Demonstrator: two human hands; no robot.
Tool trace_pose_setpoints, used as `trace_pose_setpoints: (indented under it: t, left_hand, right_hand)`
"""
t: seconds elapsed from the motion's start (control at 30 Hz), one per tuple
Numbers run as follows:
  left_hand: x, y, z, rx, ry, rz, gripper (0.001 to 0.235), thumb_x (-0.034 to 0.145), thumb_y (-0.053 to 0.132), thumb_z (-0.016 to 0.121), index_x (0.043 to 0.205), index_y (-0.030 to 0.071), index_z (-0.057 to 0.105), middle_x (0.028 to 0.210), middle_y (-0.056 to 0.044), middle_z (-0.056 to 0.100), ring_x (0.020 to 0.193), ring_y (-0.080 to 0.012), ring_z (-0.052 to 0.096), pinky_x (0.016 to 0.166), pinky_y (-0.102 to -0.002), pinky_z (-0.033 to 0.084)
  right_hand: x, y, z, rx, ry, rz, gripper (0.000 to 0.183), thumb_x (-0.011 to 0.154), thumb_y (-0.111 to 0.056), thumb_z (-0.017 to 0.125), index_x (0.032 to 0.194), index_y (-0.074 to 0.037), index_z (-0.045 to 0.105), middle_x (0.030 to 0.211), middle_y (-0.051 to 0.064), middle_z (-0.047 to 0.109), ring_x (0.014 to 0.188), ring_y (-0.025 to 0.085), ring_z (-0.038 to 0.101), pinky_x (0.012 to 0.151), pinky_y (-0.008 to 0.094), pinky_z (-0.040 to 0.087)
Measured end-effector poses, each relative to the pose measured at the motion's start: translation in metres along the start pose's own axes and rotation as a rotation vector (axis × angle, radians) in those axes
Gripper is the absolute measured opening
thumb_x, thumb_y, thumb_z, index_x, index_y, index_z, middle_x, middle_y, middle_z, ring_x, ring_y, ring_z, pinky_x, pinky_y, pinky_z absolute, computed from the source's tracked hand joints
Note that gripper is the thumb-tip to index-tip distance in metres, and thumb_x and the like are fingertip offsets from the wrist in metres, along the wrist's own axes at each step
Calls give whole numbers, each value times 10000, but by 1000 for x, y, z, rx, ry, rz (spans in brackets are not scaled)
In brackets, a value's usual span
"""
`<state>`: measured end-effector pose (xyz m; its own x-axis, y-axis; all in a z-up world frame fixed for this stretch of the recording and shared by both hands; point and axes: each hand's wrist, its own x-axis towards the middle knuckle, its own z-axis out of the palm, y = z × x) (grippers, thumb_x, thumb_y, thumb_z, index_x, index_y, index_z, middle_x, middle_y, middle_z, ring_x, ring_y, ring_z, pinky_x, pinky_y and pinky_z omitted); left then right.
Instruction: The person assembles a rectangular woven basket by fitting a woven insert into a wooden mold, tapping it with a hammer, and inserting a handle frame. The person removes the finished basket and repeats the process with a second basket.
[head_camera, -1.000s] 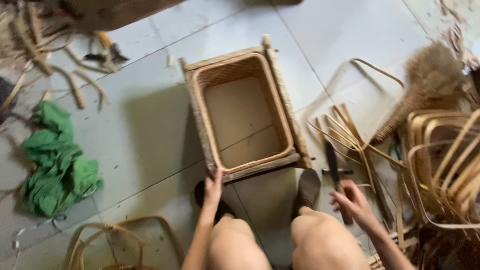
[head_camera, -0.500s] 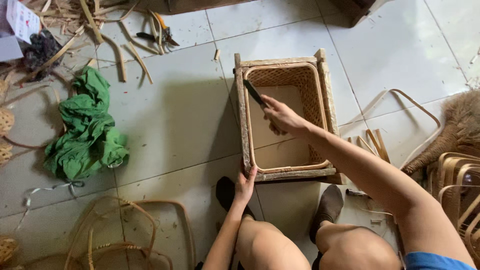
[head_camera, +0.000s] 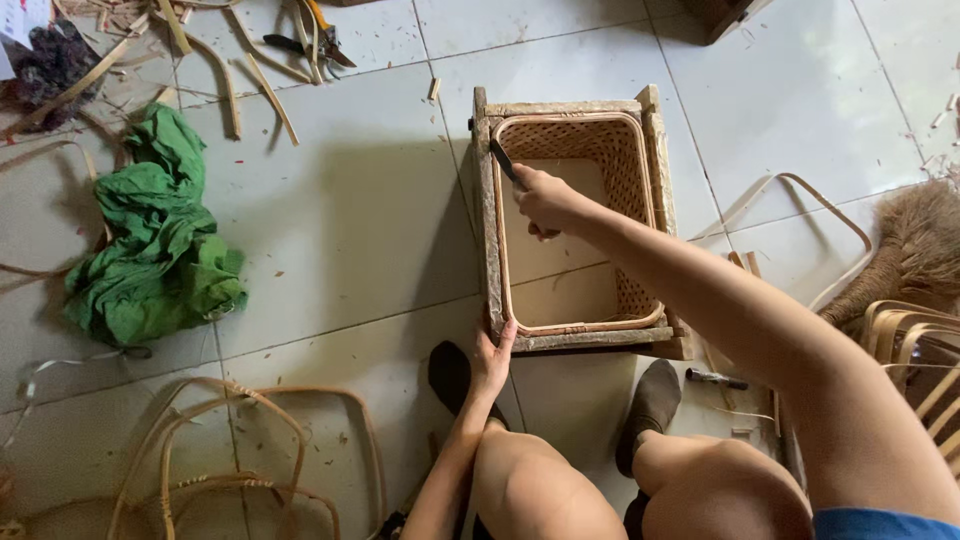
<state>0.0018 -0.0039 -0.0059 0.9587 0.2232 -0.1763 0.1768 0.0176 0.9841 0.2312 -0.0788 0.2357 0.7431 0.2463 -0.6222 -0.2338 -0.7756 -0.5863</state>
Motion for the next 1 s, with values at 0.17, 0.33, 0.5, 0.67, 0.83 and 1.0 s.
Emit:
trace_pose_setpoints:
  t: [0.17,0.33,0.5,0.67,0.83,1.0]
  left_hand:
    - [0,3,-4,24,-35,-6,762,993,543,575,1481,-21,417,1429,-225,564,1319,-327,560,1091,-408,445]
    - [-2,10,-4,-64,-13,20,694,989,509,599,1424,-26,511,1342,-206,654,1244,-311,623,1065,-401,477]
    - [-2,16,-9,-25,-36,-16,682,997,479,603,1443,-20,473,1372,-192,620,1265,-294,597,1076,-389,458]
    - [-1,16,-9,-117,-111,131,737,1017,458,612,1518,-27,375,1456,-209,553,1342,-313,540,1130,-401,402]
    - [0,10,-6,-85,-110,69,751,1002,491,595,1524,-4,377,1432,-196,560,1308,-290,560,1097,-403,442]
    - [1,3,-5,-92,-110,15,766,974,545,595,1492,9,421,1318,-194,644,1205,-299,638,1044,-404,496]
  right_hand:
    - [18,9,14,-488,17,10,620,1060,-35,233,1656,-46,62,1000,311,675,650,271,651,498,367,598]
    - [34,39,32,-888,310,-330,657,978,-120,422,1582,44,223,1135,359,591,798,377,670,644,428,609]
    - [-5,19,11,-250,55,-4,590,1102,-446,179,1534,-50,246,1209,341,521,656,278,653,546,420,603]
    - [-122,32,0,-22,-248,-94,667,1025,-522,195,1682,-447,104,886,104,584,464,164,460,378,369,501]
    - [-169,54,25,-123,-360,122,631,1029,-457,364,1623,-344,184,892,93,610,469,141,573,405,328,539]
    - [-162,59,39,-97,-367,188,598,1054,-386,370,1619,-261,221,916,116,573,450,171,571,397,337,532]
